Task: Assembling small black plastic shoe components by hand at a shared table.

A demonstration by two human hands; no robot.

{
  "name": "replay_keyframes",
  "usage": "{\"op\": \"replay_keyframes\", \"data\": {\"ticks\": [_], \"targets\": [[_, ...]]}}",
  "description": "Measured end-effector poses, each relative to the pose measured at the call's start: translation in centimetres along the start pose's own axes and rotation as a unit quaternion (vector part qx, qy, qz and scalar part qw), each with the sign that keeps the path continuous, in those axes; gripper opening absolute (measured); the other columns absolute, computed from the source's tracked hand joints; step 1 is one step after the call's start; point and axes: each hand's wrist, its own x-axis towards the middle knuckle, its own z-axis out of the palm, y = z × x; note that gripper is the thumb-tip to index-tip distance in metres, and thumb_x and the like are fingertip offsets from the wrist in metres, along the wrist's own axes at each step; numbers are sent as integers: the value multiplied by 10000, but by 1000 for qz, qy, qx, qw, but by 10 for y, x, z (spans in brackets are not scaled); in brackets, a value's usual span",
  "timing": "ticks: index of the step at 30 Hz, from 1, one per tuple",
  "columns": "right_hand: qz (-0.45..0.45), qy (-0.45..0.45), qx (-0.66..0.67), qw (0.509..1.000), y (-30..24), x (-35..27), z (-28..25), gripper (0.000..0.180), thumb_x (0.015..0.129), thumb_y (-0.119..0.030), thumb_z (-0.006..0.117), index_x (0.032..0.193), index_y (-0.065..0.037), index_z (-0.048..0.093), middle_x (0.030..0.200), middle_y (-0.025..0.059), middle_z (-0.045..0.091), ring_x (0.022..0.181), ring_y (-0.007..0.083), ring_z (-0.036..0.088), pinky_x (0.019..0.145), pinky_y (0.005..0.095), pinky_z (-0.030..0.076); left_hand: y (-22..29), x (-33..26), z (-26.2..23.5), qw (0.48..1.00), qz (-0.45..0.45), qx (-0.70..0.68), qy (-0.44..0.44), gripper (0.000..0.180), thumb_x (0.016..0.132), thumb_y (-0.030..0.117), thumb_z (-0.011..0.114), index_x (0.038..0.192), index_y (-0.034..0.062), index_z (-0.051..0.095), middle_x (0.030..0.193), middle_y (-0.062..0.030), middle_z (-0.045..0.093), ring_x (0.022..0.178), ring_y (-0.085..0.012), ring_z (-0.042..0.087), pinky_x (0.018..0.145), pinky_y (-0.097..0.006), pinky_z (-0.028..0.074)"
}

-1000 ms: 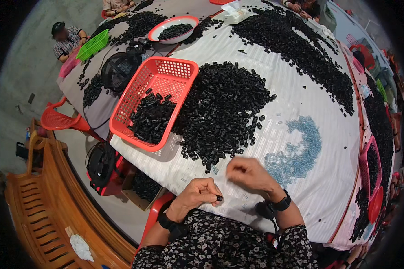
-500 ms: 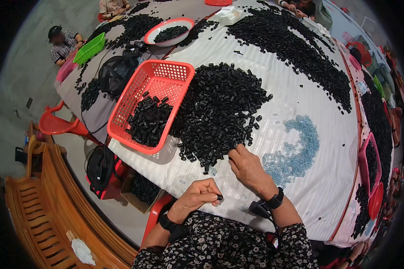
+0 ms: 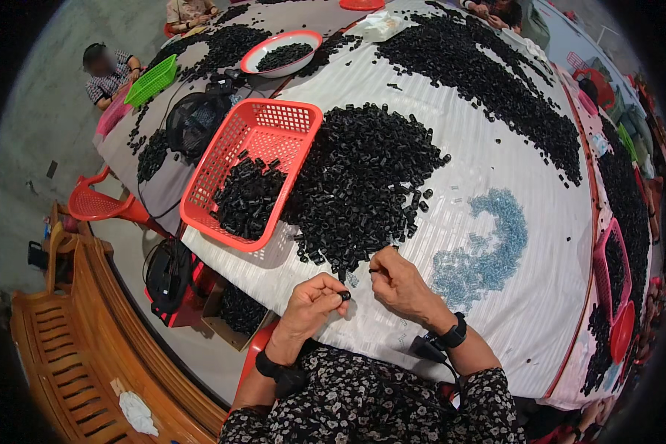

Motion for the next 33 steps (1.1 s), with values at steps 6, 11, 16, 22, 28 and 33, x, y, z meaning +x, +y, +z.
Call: {"op": "replay_keyframes", "data": {"ticks": [6,11,16,22,28,33], "targets": [[42,4,85,995,-7,0,2,84,842,-59,531,911,-20,503,741,20,470,618,83,428,548,259,383,-6,3,2,1000,-3,-9,3,121,869,-2,566,988,-25,570,842,-100,631,726,-140,601,705,-265,495],[83,-32,129,988,-7,-4,4,85,880,-102,517,900,-20,506,727,2,488,629,68,431,549,236,377,-7,6,7,1000,8,-9,20,128,884,10,558,1008,-19,556,839,-90,633,723,-127,602,701,-253,502],[108,-85,163,977,-16,-4,2,106,881,-94,502,925,-1,527,812,70,518,691,133,485,610,272,409,-10,7,8,995,17,76,63,122,894,20,544,1011,-11,548,847,-92,633,737,-128,607,718,-262,500],[73,-64,177,979,-11,-3,6,126,890,-70,504,979,7,551,855,64,537,714,124,520,638,258,433,-10,11,15,992,24,107,68,117,890,18,554,1002,-13,553,864,-92,651,740,-114,628,712,-246,522],[153,-52,257,953,-21,-3,7,128,894,-49,516,997,4,568,833,36,548,679,79,503,596,219,419,-6,11,20,984,36,136,105,126,887,18,554,1008,-19,550,868,-87,643,759,-117,623,722,-265,527],[178,-23,296,938,-14,-12,8,129,890,-75,536,991,-8,580,753,-15,534,638,42,466,559,198,391,-18,10,19,988,31,114,102,120,892,15,552,1007,-19,542,875,-81,637,767,-117,614,727,-272,526]]}}
